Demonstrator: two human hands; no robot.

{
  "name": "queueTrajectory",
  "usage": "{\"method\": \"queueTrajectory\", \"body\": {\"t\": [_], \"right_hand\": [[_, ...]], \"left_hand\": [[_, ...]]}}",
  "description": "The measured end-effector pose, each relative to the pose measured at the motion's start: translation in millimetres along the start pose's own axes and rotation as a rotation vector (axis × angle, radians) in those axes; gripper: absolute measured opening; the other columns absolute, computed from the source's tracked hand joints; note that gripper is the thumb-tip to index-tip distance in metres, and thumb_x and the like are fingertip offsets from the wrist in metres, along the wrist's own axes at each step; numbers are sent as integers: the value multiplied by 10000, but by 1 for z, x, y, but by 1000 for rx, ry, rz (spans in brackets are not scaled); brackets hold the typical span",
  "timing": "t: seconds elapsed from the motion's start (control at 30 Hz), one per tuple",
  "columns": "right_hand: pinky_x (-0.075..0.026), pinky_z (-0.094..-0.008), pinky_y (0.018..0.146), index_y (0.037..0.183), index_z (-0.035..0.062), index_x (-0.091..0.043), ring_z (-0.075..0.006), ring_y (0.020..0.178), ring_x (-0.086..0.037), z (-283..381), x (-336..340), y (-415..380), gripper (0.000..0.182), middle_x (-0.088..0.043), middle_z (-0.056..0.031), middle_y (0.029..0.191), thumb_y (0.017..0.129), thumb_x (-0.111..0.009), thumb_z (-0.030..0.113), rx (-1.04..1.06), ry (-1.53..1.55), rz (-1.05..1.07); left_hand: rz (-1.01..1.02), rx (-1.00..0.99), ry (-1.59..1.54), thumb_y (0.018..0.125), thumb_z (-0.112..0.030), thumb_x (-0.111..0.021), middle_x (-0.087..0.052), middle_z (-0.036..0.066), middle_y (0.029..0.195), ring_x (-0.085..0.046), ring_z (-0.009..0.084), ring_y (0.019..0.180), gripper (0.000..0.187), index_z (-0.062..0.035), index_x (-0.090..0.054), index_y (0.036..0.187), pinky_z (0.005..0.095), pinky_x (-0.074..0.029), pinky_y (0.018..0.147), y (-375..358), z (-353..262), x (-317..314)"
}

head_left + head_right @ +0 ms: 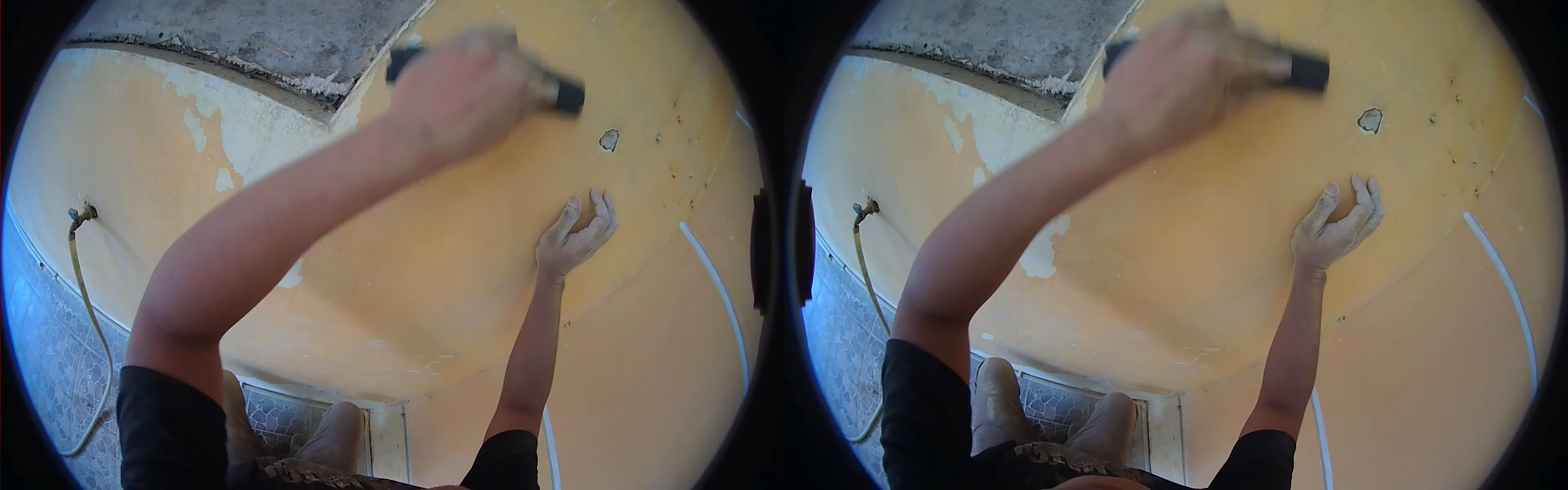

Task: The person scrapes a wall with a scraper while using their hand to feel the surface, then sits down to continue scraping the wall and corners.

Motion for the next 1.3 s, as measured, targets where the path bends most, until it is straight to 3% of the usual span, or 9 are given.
{"method": "queueTrajectory", "body": {"t": [0.1, 0.23, 0.3, 0.4, 0.8, 1.0, 1.07, 1.17, 1.3], "right_hand": [[-453, -472, 991, 1209, -22, -615, -343, 1199, -540, 5, 2, -3, 352, -563, -212, 1298, 1020, -621, 275, 13, -4, 17], [-467, -467, 974, 1189, -11, -622, -342, 1188, -543, 33, 18, -13, 318, -575, -198, 1277, 1016, -624, 256, 140, 154, -92], [-484, -449, 947, 1173, 3, -627, -341, 1130, -578, 91, 26, -7, 242, -593, -194, 1242, 987, -645, 156, 389, 390, -73], [-495, -424, 928, 1159, 12, -646, -330, 1083, -604, 114, -6, 4, 219, -606, -189, 1229, 945, -660, 58, 317, 591, 120], [-495, -437, 928, 1101, 72, -691, -313, 1075, -647, 129, -8, 8, 249, -639, -134, 1230, 876, -649, -26, 347, 449, 128], [-448, -429, 955, 1117, 96, -656, -293, 1115, -623, 149, -17, 16, 305, -635, -107, 1252, 858, -791, 186, 373, 419, 260], [-437, -422, 932, 1206, 157, -673, -277, 1117, -595, 141, -28, 8, 428, -626, -81, 1264, 828, -821, 293, 390, 405, 237], [-437, -422, 892, 1317, 235, -663, -267, 1064, -574, 143, -19, 11, 478, -619, -58, 1203, 860, -801, 252, 424, 298, 270], [-422, -447, 896, 1346, 245, -678, -287, 1026, -540, 54, -13, 21, 454, -585, -71, 1089, 901, -754, 199, 241, 118, 134]], "left_hand": [[128, -323, -59, 790, -205, -768, -731, 4, 1202, -657, 237, 1040, 281, -135, -788, 1060, 366, -559, 924, -58, -44, -14], [229, -220, -140, 767, -213, -799, -719, 7, 1178, -658, 251, 1017, 475, -151, -711, 1230, 367, -565, 899, -50, -36, -17], [301, -96, -131, 754, -194, -810, -704, 13, 1100, -656, 258, 1031, 646, -159, -591, 1361, 373, -567, 888, -49, -28, -20], [231, -98, -167, 754, -189, -812, -680, 27, 1049, -654, 260, 1026, 677, -154, -543, 1375, 383, -566, 881, -46, -27, -18], [266, -118, -90, 780, -231, -815, -666, 29, 1074, -612, 239, 1050, 403, -103, -727, 1152, 394, -495, 955, -57, -10, 21], [449, 19, -145, 810, -220, -813, -715, 78, 1012, -644, 286, 1043, 343, -84, -754, 1119, 401, -511, 941, -45, 2, 16], [509, 71, -169, 823, -224, -807, -725, 91, 1060, -650, 304, 1065, 340, -81, -755, 1127, 413, -514, 948, -43, 5, 18], [645, 189, -198, 855, -277, -795, -719, 129, 1215, -650, 343, 1152, 399, -84, -736, 1199, 444, -506, 1004, -37, 7, 35], [475, 115, -8, 868, -331, -790, -676, 156, 1306, -590, 348, 1272, 505, -98, -680, 1302, 453, -469, 1083, -29, 18, 73]]}}
Point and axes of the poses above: each hand's wrist, its own y-axis towards the middle knuckle, its own x-axis out of the back of the hand, z = x × y, the point moved 8 cm from there along y, towards the middle knuckle
